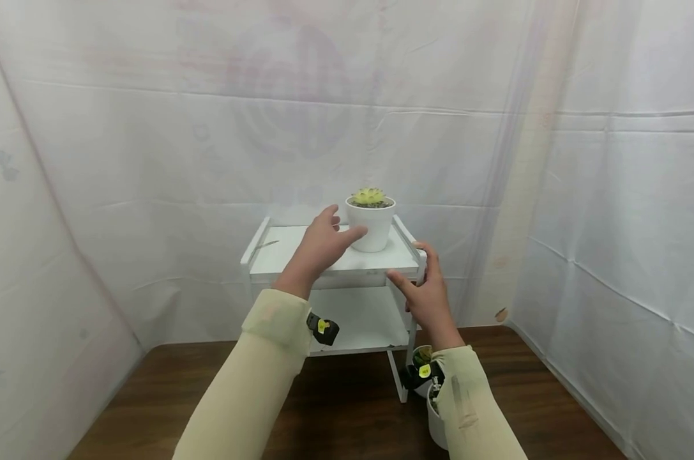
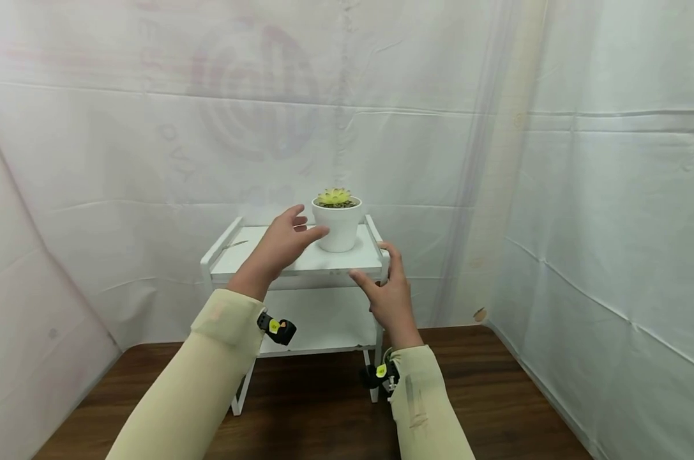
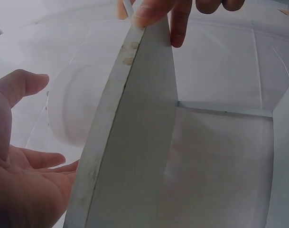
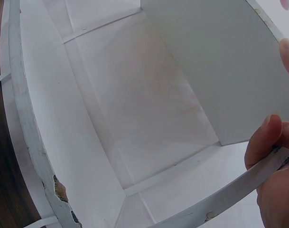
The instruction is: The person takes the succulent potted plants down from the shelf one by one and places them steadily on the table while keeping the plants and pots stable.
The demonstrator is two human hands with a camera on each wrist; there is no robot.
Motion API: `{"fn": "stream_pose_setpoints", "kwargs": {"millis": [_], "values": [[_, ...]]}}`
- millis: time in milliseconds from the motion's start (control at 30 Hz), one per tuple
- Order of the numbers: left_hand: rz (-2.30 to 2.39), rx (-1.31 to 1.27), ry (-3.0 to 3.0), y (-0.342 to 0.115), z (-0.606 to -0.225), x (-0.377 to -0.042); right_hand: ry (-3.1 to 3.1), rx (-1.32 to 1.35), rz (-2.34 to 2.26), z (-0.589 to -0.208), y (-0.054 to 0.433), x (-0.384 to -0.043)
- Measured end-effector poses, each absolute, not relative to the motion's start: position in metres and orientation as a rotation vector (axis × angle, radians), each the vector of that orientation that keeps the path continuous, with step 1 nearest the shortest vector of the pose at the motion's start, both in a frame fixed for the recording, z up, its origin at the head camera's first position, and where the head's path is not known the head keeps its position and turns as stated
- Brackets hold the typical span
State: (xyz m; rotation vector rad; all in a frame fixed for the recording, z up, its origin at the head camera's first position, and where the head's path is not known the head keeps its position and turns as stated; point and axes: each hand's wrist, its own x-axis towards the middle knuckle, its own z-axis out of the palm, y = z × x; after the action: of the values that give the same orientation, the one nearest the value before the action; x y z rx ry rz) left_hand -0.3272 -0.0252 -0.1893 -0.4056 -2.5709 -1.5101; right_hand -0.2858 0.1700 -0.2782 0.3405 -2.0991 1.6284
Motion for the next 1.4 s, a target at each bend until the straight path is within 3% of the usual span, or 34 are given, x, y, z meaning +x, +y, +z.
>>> {"fn": "stream_pose_setpoints", "kwargs": {"millis": [1400], "values": [[-1.654,-0.347,-2.533,0.002,-0.189,-0.347,-2.087,0.344,1.631,-0.275,0.163,-0.276]]}}
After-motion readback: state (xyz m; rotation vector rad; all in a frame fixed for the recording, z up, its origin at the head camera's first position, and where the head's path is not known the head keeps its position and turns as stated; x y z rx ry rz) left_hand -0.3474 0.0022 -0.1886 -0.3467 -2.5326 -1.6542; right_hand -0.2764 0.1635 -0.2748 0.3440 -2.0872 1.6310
